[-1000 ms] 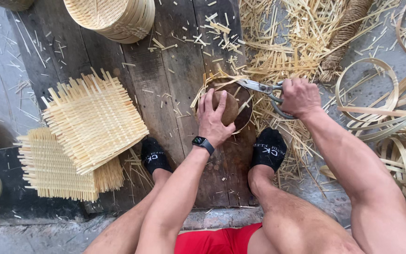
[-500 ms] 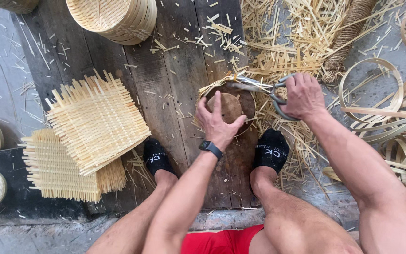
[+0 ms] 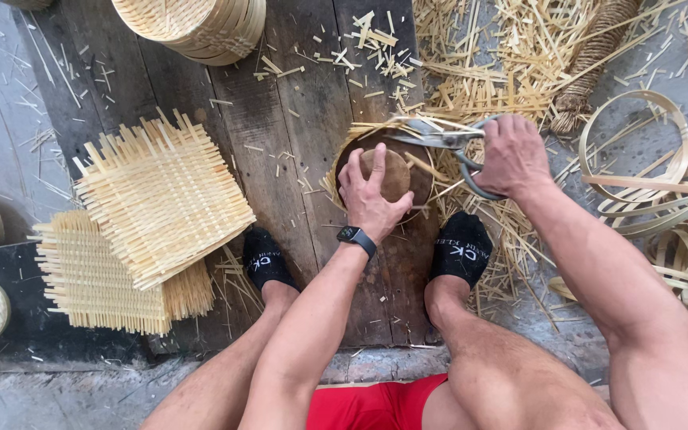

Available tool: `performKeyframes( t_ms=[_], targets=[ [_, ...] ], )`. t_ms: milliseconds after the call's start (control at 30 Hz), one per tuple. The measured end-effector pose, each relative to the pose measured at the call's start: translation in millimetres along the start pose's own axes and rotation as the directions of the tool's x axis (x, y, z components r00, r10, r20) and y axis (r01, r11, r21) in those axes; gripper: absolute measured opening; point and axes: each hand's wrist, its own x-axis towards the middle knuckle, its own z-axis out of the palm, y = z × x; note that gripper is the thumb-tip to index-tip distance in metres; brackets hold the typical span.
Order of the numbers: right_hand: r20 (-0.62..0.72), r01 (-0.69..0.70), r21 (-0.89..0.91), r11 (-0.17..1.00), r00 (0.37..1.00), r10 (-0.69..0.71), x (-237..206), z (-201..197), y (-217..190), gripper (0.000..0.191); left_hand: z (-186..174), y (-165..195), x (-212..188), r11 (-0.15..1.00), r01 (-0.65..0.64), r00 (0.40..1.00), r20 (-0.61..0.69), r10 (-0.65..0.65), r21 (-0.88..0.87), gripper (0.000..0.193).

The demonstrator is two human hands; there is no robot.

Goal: The person sits on the floor and repeatedly places a circular bamboo frame over a square woven bamboo mat, then uses shears to trim the excess bamboo strips flush with the frame. The finished baskets are stacked nearby.

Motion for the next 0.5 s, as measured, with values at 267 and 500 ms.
performKeyframes(
  t_ms=[267, 500],
  targets=[
    [0.137, -0.051, 0.095, 0.994, 0.990, 0.037, -8, -9, 11, 0.017, -21, -7, 14, 0.980, -0.173, 0.954, 0.265, 0.143, 0.096, 0.102],
    [0.016, 0.010, 0.047, 0.999, 1.000, -0.011, 3, -4, -4, 0.033, -38, -10, 28, 0.946, -0.309, 0.852, 0.470, 0.230, 0.097, 0.102]
  ],
)
